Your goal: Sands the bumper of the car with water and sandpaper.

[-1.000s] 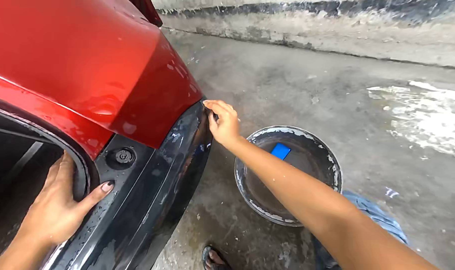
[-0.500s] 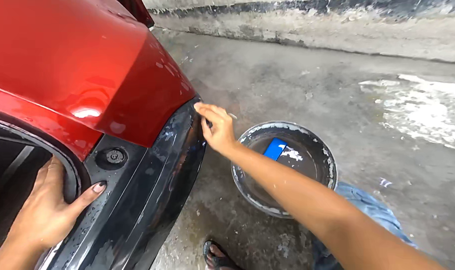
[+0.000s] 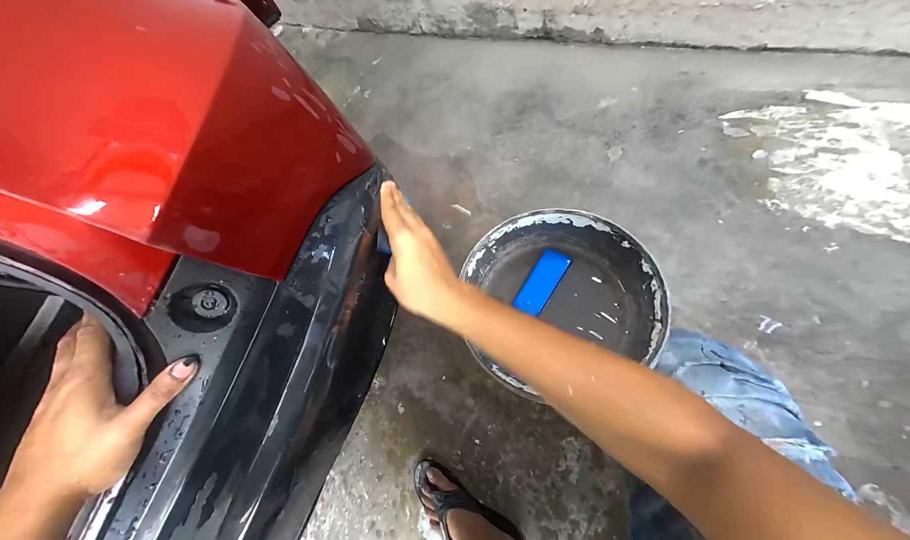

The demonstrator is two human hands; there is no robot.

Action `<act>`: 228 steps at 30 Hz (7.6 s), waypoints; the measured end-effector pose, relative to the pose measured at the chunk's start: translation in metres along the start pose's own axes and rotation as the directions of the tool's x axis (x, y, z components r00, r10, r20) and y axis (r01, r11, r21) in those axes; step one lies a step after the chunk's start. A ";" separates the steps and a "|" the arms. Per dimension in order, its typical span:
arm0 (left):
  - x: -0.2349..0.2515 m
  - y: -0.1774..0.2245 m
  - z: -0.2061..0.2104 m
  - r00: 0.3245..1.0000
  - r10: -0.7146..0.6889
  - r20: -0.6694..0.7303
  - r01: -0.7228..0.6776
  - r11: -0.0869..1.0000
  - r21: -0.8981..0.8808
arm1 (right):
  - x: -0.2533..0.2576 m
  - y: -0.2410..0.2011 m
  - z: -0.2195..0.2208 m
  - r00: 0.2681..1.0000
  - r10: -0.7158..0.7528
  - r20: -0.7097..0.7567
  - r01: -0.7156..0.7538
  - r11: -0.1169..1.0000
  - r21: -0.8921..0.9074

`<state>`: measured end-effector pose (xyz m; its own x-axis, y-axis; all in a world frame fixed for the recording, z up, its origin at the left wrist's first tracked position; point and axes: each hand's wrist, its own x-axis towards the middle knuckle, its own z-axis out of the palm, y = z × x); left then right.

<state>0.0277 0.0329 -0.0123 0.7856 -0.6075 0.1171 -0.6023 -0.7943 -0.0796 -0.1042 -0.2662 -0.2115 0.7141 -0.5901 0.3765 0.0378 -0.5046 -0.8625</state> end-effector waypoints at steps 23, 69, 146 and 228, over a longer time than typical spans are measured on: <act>0.005 0.001 0.000 1.000 0.007 -0.019 -0.006 1.000 0.021 | -0.060 -0.045 -0.006 0.992 -0.115 0.048 0.119 0.990 -0.080; 0.003 0.007 -0.002 1.000 -0.008 -0.008 0.008 1.000 0.026 | -0.147 -0.110 0.037 0.997 -0.021 0.071 0.025 0.998 -0.058; -0.001 0.022 -0.007 0.994 -0.113 -0.014 0.113 0.992 0.054 | -0.019 0.041 -0.093 0.684 0.329 0.651 -0.338 0.934 -0.117; -0.005 0.021 -0.005 1.000 0.011 0.025 -0.010 0.998 -0.056 | -0.147 -0.141 0.100 0.850 0.505 -0.148 -0.358 0.762 0.540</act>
<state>0.0103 0.0195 -0.0092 0.7822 -0.6163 0.0913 -0.6169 -0.7867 -0.0248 -0.1449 -0.0454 -0.1785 0.5230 -0.8499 -0.0651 0.1507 0.1674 -0.9743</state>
